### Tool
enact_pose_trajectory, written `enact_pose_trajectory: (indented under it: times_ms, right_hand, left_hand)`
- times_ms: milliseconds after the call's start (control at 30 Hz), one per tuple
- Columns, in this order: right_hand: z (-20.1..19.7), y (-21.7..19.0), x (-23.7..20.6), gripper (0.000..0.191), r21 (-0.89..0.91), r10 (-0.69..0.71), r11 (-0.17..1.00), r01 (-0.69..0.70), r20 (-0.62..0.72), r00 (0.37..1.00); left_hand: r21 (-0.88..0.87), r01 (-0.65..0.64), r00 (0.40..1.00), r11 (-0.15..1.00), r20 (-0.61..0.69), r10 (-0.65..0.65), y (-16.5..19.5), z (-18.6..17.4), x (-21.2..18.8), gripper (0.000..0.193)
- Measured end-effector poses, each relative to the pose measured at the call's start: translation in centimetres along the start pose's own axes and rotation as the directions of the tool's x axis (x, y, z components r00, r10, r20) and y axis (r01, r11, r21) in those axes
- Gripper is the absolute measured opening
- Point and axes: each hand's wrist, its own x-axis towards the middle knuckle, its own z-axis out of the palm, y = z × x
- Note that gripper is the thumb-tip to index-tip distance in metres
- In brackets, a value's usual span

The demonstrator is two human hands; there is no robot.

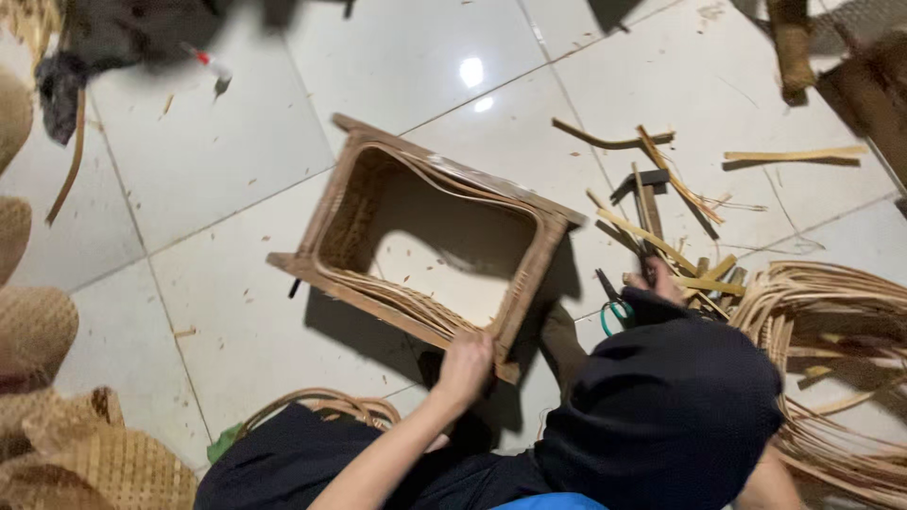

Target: The person weaves a rectangular basket using thin wooden strips. They cut strips to size, bend and insert them into a wooden mold, and use a hammer to secure the strips into place.

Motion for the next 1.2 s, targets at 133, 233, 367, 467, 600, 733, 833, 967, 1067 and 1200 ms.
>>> enact_pose_trajectory:
  times_ms: [133,233,367,467,600,733,833,967,1067,1200]
  right_hand:
    - [-1.9,-10.7,3.1,0.042,-0.580,0.166,0.812,-0.054,0.141,0.976]
    - [-0.6,-20.4,5.5,0.041,-0.540,0.102,0.828,0.155,0.416,0.904]
    - [6.3,-30.9,7.6,0.033,-0.662,0.036,0.521,0.540,0.649,0.760]
    - [14.5,-35.0,9.0,0.028,-0.539,-0.001,0.335,0.773,0.820,0.572]
    - [27.6,-35.8,11.8,0.038,-0.298,-0.163,0.019,0.954,0.941,0.297]
    - [38.1,-34.5,15.0,0.047,-0.136,-0.323,-0.315,0.939,0.946,0.029]
    - [42.4,-33.9,16.3,0.060,-0.100,-0.329,-0.562,0.821,0.938,-0.111]
    - [45.0,-32.8,17.9,0.040,-0.075,-0.262,-0.552,0.830,0.961,-0.088]
    - [45.8,-32.2,18.7,0.039,-0.055,-0.204,-0.674,0.737,0.972,-0.114]
    - [47.5,-31.0,20.3,0.031,0.027,-0.127,-0.722,0.692,0.977,-0.171]
  left_hand:
    - [-0.186,-0.037,0.974,0.982,0.211,0.077,-0.5,-2.5,-1.0,0.021]
    - [-0.482,0.201,0.971,0.853,-0.013,-0.237,-7.9,-5.7,2.2,0.034]
    - [-0.412,0.516,0.665,0.751,-0.359,-0.654,-22.6,-10.3,3.9,0.043]
    - [-0.288,0.589,0.631,0.755,-0.420,-0.652,-26.2,-10.6,4.2,0.055]
    - [-0.301,0.586,0.637,0.752,-0.403,-0.657,-27.6,-9.4,4.3,0.072]
    - [-0.376,0.568,0.584,0.732,-0.442,-0.680,-29.6,-9.0,4.9,0.067]
    - [-0.436,0.563,0.583,0.702,-0.393,-0.711,-30.7,-8.8,5.2,0.065]
    - [-0.481,0.541,0.577,0.690,-0.384,-0.721,-31.6,-8.0,5.8,0.061]
    - [-0.498,0.534,0.567,0.683,-0.388,-0.726,-32.1,-7.0,6.1,0.057]
    - [-0.496,0.540,0.567,0.680,-0.381,-0.730,-32.5,-5.9,6.2,0.055]
